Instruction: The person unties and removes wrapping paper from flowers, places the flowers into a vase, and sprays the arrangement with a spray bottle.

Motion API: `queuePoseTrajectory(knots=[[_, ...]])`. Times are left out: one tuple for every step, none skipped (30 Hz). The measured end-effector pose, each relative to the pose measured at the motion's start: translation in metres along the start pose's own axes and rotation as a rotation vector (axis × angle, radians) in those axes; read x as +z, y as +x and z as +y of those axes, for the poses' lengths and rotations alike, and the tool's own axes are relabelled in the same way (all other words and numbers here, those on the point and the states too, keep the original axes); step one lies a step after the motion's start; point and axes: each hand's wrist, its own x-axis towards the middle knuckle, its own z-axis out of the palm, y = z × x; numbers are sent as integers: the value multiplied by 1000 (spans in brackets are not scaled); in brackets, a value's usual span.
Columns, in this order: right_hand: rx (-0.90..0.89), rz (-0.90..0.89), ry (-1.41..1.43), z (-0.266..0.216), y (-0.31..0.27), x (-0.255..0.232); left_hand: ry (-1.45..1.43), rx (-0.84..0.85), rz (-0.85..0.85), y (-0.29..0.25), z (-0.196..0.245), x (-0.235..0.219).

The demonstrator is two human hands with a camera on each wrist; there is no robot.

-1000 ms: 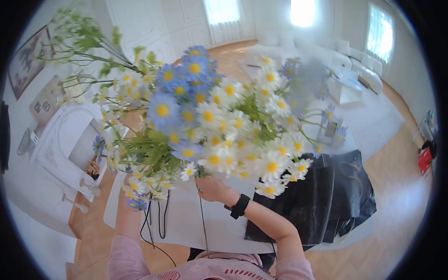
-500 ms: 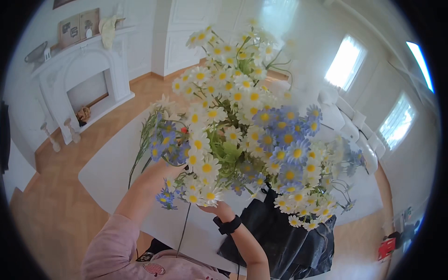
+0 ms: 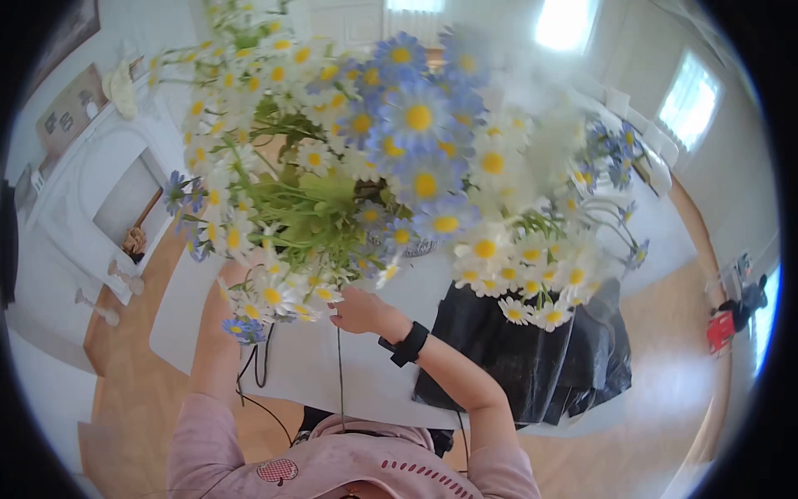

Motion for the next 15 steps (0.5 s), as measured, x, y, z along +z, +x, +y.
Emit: queuePoseTrajectory(knots=[[69,-66,95,-16,-9,-24,0,4,-46,79,-12,31],[130,-129,187,-22,-13,-33,2,14,-88,-2,1,2],[140,-106,204,-21,-15,-30,6,22,-126,-7,2,-1],[124,-81,202,-19,-15,-25,12,29,-160,-8,3,2],[108,-59,198,-15,-15,-18,19,34,-190,74,-13,33],[91,-40,192,-10,-13,-11,26,37,-218,-8,2,3],[73,-24,185,-5,-11,-4,33,38,-242,-7,3,6],[56,-13,176,0,-8,3,39,36,-264,-6,3,7],[37,-3,165,4,-6,9,46,34,-282,-4,2,8],[17,7,152,7,-4,13,53,32,-299,-3,1,8],[-4,16,137,9,-2,17,60,31,-313,-2,0,8],[-3,20,137,9,-1,18,66,31,-324,0,-2,8],[-5,-50,108,10,1,18,73,34,-335,-3,-3,7],[-6,-121,78,11,1,18,79,36,-346,4,-6,8],[-4,-118,76,12,0,18,84,37,-357,9,-9,7]])
